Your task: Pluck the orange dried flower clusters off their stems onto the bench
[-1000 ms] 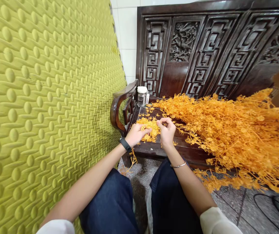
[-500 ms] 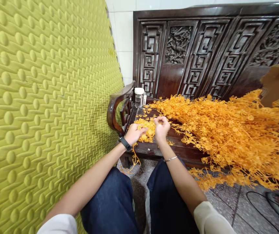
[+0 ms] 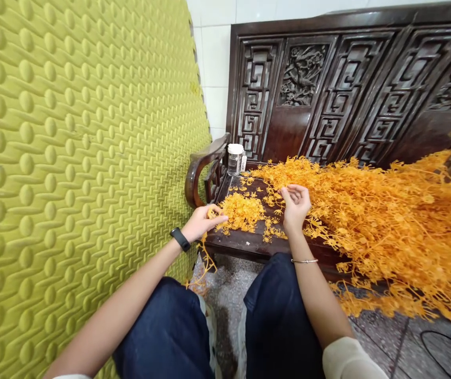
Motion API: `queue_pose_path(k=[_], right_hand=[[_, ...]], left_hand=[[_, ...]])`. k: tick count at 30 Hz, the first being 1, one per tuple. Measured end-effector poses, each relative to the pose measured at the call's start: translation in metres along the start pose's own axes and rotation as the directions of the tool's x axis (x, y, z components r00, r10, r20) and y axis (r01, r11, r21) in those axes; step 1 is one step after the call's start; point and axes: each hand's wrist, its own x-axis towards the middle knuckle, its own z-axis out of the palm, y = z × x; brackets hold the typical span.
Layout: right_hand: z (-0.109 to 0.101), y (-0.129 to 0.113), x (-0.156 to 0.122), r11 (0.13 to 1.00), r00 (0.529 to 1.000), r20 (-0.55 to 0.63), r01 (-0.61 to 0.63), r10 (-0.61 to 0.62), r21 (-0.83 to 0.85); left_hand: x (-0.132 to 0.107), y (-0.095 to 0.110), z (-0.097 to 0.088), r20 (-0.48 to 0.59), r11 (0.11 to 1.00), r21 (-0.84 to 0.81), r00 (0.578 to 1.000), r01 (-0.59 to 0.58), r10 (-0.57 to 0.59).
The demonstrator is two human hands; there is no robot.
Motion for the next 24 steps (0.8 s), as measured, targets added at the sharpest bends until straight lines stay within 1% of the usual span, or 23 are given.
queue_pose_path(k=[3, 5, 6, 7, 8, 9, 10, 11, 12, 13, 15, 16, 18, 20, 21, 22, 23, 24], right_hand=[[-0.001, -0.002, -0.002, 0.994, 0.996, 0.044, 0.075, -0.071, -0.084], [-0.003, 0.002, -0.002, 0.988, 0.993, 0.081, 0.1, -0.091, -0.116], [-0.004, 0.005, -0.001, 0.986, 0.988, 0.131, 0.1, -0.083, -0.13], [-0.005, 0.008, 0.0, 0.984, 0.977, 0.207, 0.091, -0.058, -0.155], [-0.006, 0.011, 0.0, 0.978, 0.953, 0.302, 0.078, -0.016, -0.195], [-0.007, 0.014, 0.001, 0.967, 0.915, 0.402, 0.068, 0.038, -0.246], [-0.007, 0.016, 0.001, 0.952, 0.867, 0.49, 0.066, 0.093, -0.297], [-0.007, 0.016, 0.0, 0.939, 0.821, 0.553, 0.068, 0.139, -0.336], [-0.007, 0.015, -0.001, 0.933, 0.787, 0.592, 0.062, 0.173, -0.355], [-0.005, 0.012, -0.004, 0.935, 0.762, 0.616, 0.041, 0.199, -0.353], [0.001, 0.0, -0.011, 0.952, 0.716, 0.655, -0.045, 0.242, -0.302], [0.005, -0.008, -0.017, 0.958, 0.681, 0.682, -0.105, 0.265, -0.268], [0.015, -0.025, -0.029, 0.956, 0.592, 0.751, -0.208, 0.293, -0.208], [0.025, -0.039, -0.042, 0.951, 0.514, 0.808, -0.254, 0.288, -0.177], [0.028, -0.044, -0.047, 0.951, 0.49, 0.824, -0.257, 0.283, -0.174], [0.031, -0.048, -0.052, 0.951, 0.48, 0.831, -0.253, 0.281, -0.176], [0.033, -0.049, -0.055, 0.951, 0.485, 0.827, -0.249, 0.284, -0.18], [0.035, -0.049, -0.058, 0.95, 0.503, 0.815, -0.253, 0.289, -0.181]], left_hand=[[0.0, 0.003, 0.0, -0.002, 0.995, -0.102, 1.0, 0.002, -0.003], [0.001, 0.005, 0.0, -0.015, 0.988, -0.153, 1.0, -0.017, 0.015], [0.001, 0.005, 0.0, -0.007, 0.986, -0.168, 1.0, -0.025, 0.024], [0.001, 0.005, 0.0, 0.012, 0.985, -0.17, 0.999, -0.027, 0.029], [0.001, 0.006, 0.0, 0.038, 0.987, -0.161, 0.999, -0.027, 0.034], [0.0, 0.006, 0.0, 0.067, 0.99, -0.139, 0.997, -0.028, 0.038], [0.0, 0.006, -0.001, 0.095, 0.993, -0.109, 0.994, -0.034, 0.044], [0.0, 0.006, -0.001, 0.118, 0.996, -0.076, 0.992, -0.045, 0.053], [-0.001, 0.005, -0.002, 0.139, 0.997, -0.043, 0.988, -0.057, 0.062], [-0.001, 0.005, -0.003, 0.156, 0.998, -0.013, 0.985, -0.069, 0.07], [-0.001, 0.005, -0.004, 0.183, 0.995, 0.036, 0.98, -0.088, 0.081], [-0.001, 0.004, -0.004, 0.194, 0.994, 0.056, 0.978, -0.095, 0.082], [-0.002, 0.004, -0.005, 0.216, 0.99, 0.092, 0.973, -0.106, 0.084], [-0.002, 0.005, -0.005, 0.239, 0.986, 0.118, 0.967, -0.117, 0.086], [-0.002, 0.005, -0.005, 0.249, 0.984, 0.127, 0.965, -0.122, 0.087], [-0.003, 0.005, -0.005, 0.257, 0.983, 0.135, 0.962, -0.125, 0.087], [-0.003, 0.006, -0.005, 0.26, 0.982, 0.14, 0.962, -0.128, 0.089], [-0.003, 0.006, -0.005, 0.257, 0.981, 0.141, 0.962, -0.131, 0.091]])
